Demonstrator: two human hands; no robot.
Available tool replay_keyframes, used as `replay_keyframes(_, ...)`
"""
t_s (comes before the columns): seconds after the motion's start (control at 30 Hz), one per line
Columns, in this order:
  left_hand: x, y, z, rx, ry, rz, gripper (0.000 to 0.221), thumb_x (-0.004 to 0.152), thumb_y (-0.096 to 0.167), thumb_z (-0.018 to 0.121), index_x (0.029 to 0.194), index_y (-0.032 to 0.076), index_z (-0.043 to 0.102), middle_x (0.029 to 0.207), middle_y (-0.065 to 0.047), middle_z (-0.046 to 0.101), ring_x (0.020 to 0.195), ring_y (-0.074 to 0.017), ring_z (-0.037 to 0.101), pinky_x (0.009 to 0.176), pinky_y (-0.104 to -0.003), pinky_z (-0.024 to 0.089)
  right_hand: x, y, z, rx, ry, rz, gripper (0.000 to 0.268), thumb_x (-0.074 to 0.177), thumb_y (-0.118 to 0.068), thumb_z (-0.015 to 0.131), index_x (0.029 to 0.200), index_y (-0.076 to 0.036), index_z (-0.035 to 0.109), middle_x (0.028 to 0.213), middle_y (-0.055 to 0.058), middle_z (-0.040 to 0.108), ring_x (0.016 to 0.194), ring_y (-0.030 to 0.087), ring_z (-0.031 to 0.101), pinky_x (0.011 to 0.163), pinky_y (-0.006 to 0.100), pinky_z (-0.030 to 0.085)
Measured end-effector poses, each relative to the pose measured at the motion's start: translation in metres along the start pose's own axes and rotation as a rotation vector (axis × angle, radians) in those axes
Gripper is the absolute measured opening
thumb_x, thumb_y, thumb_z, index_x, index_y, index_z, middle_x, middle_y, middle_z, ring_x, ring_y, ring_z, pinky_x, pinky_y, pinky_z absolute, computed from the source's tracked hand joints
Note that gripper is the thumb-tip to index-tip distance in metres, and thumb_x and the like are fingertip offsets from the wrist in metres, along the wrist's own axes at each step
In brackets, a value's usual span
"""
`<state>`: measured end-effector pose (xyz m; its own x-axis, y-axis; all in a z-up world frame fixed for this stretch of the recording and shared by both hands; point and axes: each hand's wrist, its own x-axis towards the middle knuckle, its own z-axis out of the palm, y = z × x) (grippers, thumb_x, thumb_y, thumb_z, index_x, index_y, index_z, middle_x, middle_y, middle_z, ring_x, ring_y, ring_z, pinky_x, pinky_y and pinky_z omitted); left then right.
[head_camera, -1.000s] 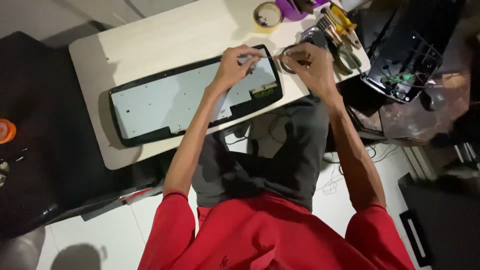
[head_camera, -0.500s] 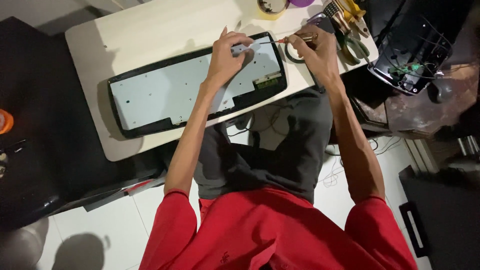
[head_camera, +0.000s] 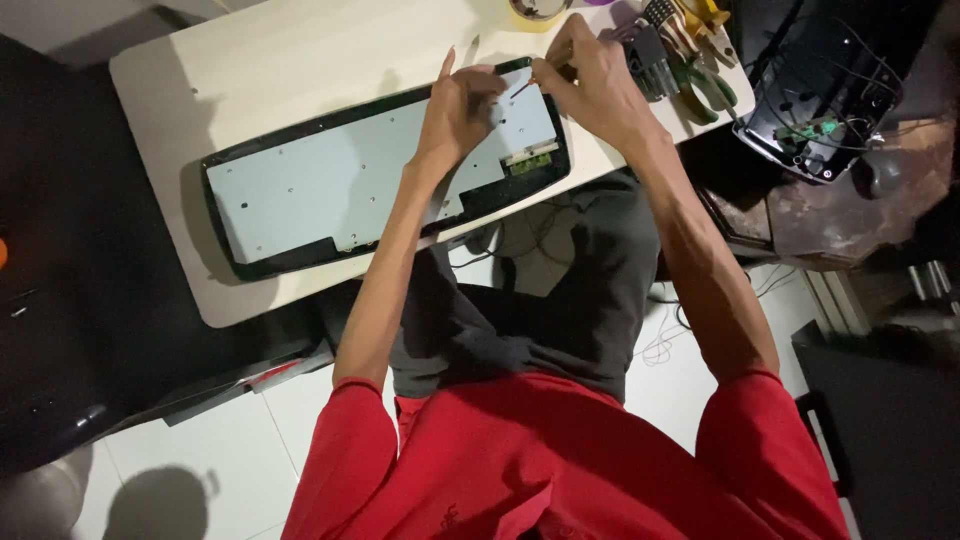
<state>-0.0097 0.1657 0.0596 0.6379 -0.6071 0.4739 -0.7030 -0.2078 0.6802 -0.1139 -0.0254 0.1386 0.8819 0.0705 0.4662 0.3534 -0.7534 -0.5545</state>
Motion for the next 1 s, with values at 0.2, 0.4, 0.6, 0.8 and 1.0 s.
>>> replay_keyframes(0.2, -0.005, -0.002, 0.000, 0.059, -0.017, 0.059, 0.024, 0.079, -0.009, 0.066, 0.082, 0.011, 0.078, 0.095, 0.004, 0.061, 0.125, -0.0265, 0.059, 0.124, -0.051, 0.016, 0.007, 0.003, 0.006, -0.117, -0.022, -0.049, 0.025, 0.102, -0.001, 0.077, 0.100, 0.009, 0.054, 0.079, 0.019, 0.074, 0.058, 0.024, 0.069, 0.051, 0.033, 0.051)
replay_keyframes(0.4, -0.007, -0.007, 0.002, 0.047, -0.008, 0.087, 0.028, 0.078, -0.011, 0.062, 0.085, 0.010, 0.080, 0.101, 0.003, 0.055, 0.127, -0.0281, 0.056, 0.126, -0.051, 0.012, 0.010, 0.008, 0.013, -0.094, -0.013, -0.061, 0.024, 0.101, 0.001, 0.077, 0.104, 0.009, 0.054, 0.081, 0.020, 0.075, 0.060, 0.025, 0.071, 0.049, 0.033, 0.053)
replay_keyframes(0.6, -0.010, -0.012, 0.004, 0.057, -0.019, 0.121, 0.023, 0.077, -0.003, 0.068, 0.087, 0.015, 0.077, 0.107, 0.000, 0.056, 0.132, -0.0245, 0.052, 0.125, -0.051, 0.009, 0.011, 0.004, 0.013, -0.133, -0.026, -0.058, 0.025, 0.101, -0.001, 0.076, 0.103, 0.009, 0.054, 0.082, 0.022, 0.075, 0.063, 0.028, 0.073, 0.052, 0.036, 0.054)
replay_keyframes(0.8, -0.005, -0.011, 0.008, 0.093, -0.021, 0.113, 0.011, 0.086, 0.014, 0.072, 0.086, 0.017, 0.082, 0.100, 0.003, 0.060, 0.135, -0.0257, 0.052, 0.125, -0.054, 0.003, 0.014, 0.006, 0.014, -0.174, -0.043, -0.043, 0.024, 0.100, -0.001, 0.078, 0.099, 0.011, 0.057, 0.079, 0.020, 0.073, 0.055, 0.024, 0.068, 0.046, 0.033, 0.052)
replay_keyframes(1.0, 0.001, -0.012, 0.015, 0.139, 0.028, 0.129, 0.011, 0.085, 0.017, 0.079, 0.078, 0.011, 0.074, 0.108, -0.001, 0.066, 0.132, -0.0240, 0.054, 0.124, -0.054, 0.002, 0.023, 0.001, 0.026, -0.422, 0.009, -0.045, 0.028, 0.102, -0.019, 0.076, 0.104, 0.004, 0.060, 0.075, 0.008, 0.074, 0.055, 0.025, 0.068, 0.047, 0.035, 0.051)
